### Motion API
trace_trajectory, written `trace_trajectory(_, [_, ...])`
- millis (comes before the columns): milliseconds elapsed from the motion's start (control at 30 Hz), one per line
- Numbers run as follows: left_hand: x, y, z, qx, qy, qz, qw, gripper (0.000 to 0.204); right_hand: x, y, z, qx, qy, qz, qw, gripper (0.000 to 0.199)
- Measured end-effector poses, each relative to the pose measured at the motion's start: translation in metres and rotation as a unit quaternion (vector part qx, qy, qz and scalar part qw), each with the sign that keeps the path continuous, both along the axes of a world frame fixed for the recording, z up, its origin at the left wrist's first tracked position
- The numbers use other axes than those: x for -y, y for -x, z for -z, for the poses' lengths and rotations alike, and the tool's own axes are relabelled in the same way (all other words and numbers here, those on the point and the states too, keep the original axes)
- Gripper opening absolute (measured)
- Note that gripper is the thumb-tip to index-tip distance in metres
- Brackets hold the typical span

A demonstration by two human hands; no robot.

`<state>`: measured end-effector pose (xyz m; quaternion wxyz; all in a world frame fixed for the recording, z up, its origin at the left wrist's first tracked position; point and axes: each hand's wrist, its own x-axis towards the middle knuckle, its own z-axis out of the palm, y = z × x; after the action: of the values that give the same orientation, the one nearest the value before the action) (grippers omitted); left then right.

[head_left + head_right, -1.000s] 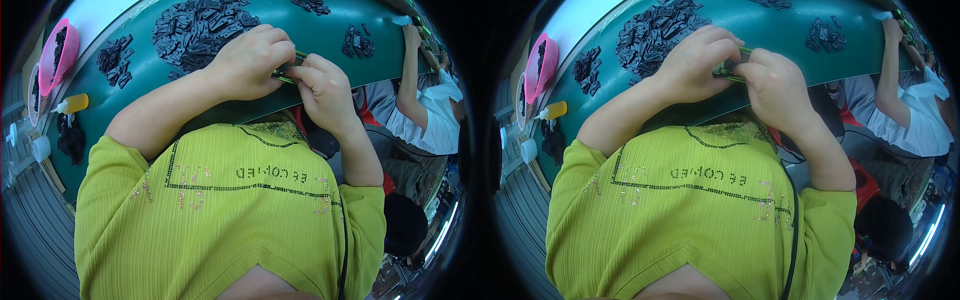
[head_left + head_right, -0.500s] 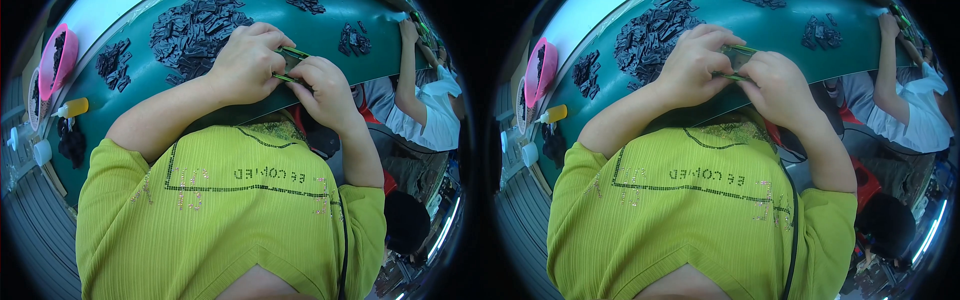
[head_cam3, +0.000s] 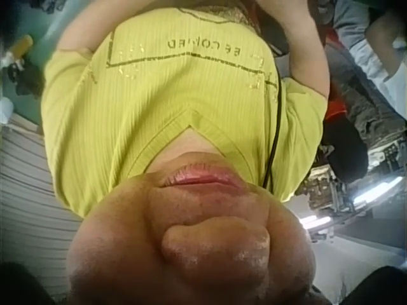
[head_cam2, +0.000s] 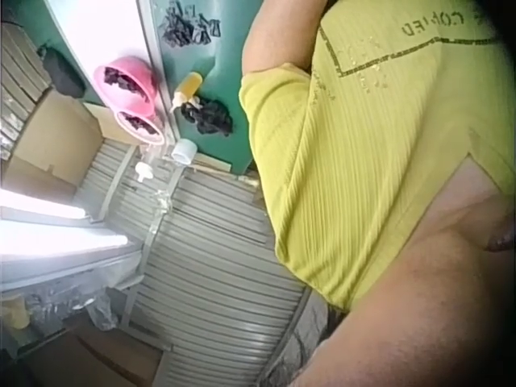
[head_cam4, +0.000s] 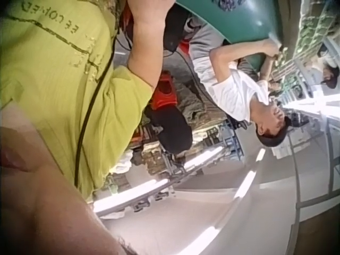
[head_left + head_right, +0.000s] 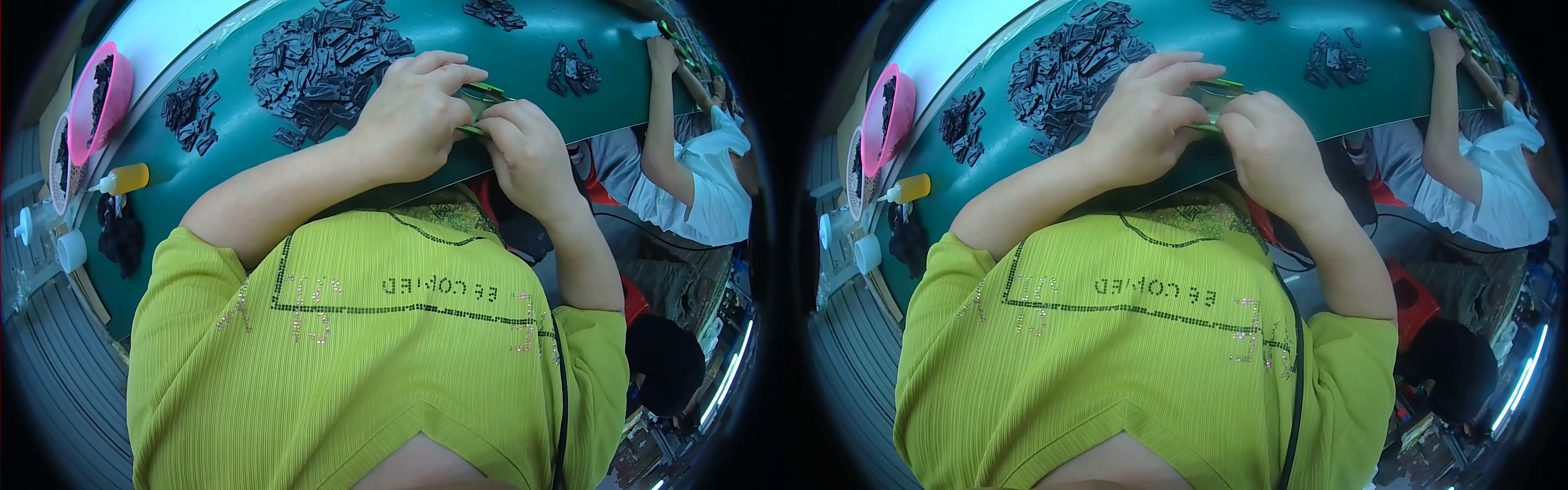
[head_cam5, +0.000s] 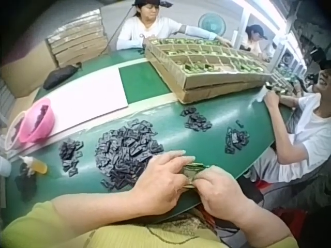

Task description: The person assembles toy cars by taking car frames from a tray, attaching small plastic pieces and doors onto each frame by hand, and returning the assembled cars to the tray.

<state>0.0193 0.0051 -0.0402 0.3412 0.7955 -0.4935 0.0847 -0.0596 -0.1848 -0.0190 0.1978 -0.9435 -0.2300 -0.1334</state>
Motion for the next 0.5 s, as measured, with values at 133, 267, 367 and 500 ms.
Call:
trace_trajectory(133, [-0.003,0.000,-0.012,-0.012,-0.017,-0.005,1.000,0.011,0.002,-0.002,0.001,0.001,-0.015,-0.004,1.000,0.014])
trace_trajectory(267, [-0.004,-0.004,-0.016,-0.022,-0.033,0.005,0.999,0.011,0.001,0.000,-0.002,0.004,-0.030,0.006,1.000,0.014])
trace_trajectory(367, [-0.002,0.002,-0.013,-0.027,-0.028,-0.003,0.999,0.010,0.003,-0.001,0.002,0.020,-0.005,0.022,1.000,0.014])
trace_trajectory(500, [-0.001,-0.001,-0.016,-0.035,-0.016,-0.021,0.999,0.011,-0.001,-0.002,-0.004,0.082,0.021,0.040,0.996,0.015])
